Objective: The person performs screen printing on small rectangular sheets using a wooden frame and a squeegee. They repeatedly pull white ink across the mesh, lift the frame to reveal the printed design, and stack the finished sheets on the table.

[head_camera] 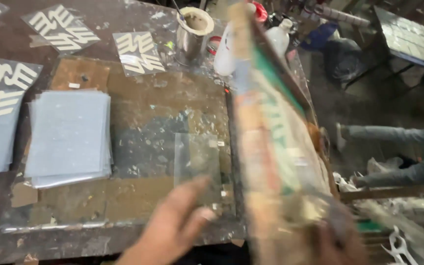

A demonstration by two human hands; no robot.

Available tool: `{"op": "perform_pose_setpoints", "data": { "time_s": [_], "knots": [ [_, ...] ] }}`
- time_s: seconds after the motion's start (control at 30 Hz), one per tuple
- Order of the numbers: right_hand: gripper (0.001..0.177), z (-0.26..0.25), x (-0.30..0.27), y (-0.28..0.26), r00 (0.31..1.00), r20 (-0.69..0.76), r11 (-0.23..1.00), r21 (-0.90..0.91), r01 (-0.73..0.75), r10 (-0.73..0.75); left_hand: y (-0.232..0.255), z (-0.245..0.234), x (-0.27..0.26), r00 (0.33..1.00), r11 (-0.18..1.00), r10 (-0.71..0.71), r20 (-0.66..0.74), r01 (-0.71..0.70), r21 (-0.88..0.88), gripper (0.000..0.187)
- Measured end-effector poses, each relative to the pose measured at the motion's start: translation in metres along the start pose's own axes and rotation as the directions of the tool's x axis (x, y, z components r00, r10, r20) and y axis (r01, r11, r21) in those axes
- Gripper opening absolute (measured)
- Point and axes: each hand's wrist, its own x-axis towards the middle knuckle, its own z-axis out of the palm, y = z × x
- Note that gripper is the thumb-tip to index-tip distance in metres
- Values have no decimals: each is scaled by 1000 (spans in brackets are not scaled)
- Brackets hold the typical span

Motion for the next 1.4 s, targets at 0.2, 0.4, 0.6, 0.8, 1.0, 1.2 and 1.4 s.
{"op": "perform_pose_setpoints", "data": {
  "time_s": [0.2,0.4,0.6,0.8,1.0,1.2,1.4],
  "knots": [
    [38,57,53,56,942,304,989,-3,148,-140,-22,-34,-2,883,933,-314,-348,219,-285,49],
    [55,74,20,83,785,619,993,-76,93,-26,-78,-13,-5,704,800,-534,-469,600,-10,53],
    [41,155,69,56,636,730,958,92,271,-250,-57,-46,33,877,825,-280,-390,427,370,50],
    [42,247,132,59,629,616,876,261,404,-474,-95,-54,106,961,760,277,-9,-214,613,43],
    [48,214,63,54,663,584,872,184,453,-468,-116,-9,37,950,777,311,-40,-230,586,40],
    [50,145,-31,73,632,684,912,125,391,-365,-191,82,-82,914,738,400,62,-362,569,46],
    [54,132,-20,65,674,670,939,108,326,-311,-79,-7,-43,875,900,46,-481,173,399,59]
  ]
}}
